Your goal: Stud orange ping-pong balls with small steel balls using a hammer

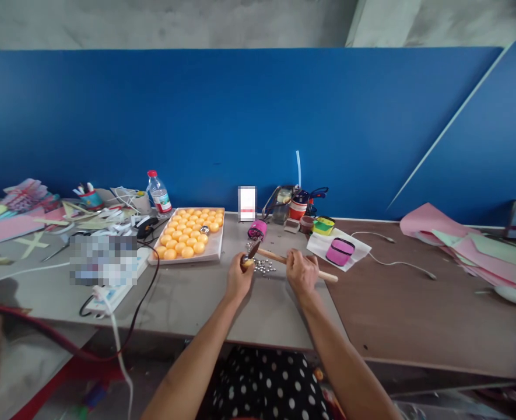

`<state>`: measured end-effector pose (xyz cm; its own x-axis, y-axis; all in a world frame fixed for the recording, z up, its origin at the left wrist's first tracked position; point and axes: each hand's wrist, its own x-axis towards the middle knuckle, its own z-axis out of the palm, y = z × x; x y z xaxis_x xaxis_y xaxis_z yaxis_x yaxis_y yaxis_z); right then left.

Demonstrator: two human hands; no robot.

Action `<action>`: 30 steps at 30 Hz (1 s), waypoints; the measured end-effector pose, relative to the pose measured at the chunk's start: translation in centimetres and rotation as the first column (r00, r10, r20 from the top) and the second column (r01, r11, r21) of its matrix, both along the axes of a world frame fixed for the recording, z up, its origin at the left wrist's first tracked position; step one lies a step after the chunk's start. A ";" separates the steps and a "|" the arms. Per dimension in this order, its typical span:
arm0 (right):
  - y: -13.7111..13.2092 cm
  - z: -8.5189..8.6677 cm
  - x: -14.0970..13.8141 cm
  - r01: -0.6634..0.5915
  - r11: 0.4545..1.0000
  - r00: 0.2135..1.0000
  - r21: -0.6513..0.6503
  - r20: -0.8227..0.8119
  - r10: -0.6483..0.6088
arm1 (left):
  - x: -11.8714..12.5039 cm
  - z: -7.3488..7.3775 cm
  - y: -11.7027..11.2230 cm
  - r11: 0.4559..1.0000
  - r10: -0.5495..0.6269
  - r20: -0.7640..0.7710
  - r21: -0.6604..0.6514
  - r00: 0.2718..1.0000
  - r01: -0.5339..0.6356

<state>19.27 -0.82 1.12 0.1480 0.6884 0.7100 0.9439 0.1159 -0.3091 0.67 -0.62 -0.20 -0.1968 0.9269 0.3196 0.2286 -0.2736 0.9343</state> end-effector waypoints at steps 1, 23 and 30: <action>0.1 0.0 0.1 0.006 1.000 1.000 -0.011 -0.001 -0.006 | -0.1 -0.1 0.0 1.000 0.005 -0.007 -0.005 1.000 -0.005; 0.3 -0.2 0.2 0.045 0.997 0.992 0.063 -0.120 -0.037 | -0.3 -0.6 0.4 0.997 -0.035 0.031 -0.069 0.999 0.037; 0.1 0.0 -0.2 -0.065 0.998 0.998 -0.013 -0.019 0.065 | 0.0 -0.7 0.4 0.994 -0.085 0.037 -0.067 0.996 0.087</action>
<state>19.06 -0.75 1.14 0.1156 0.7063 0.6984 0.9288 0.1724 -0.3281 0.62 -0.20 -0.91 -0.1255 0.9602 0.2494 0.1745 -0.2261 0.9583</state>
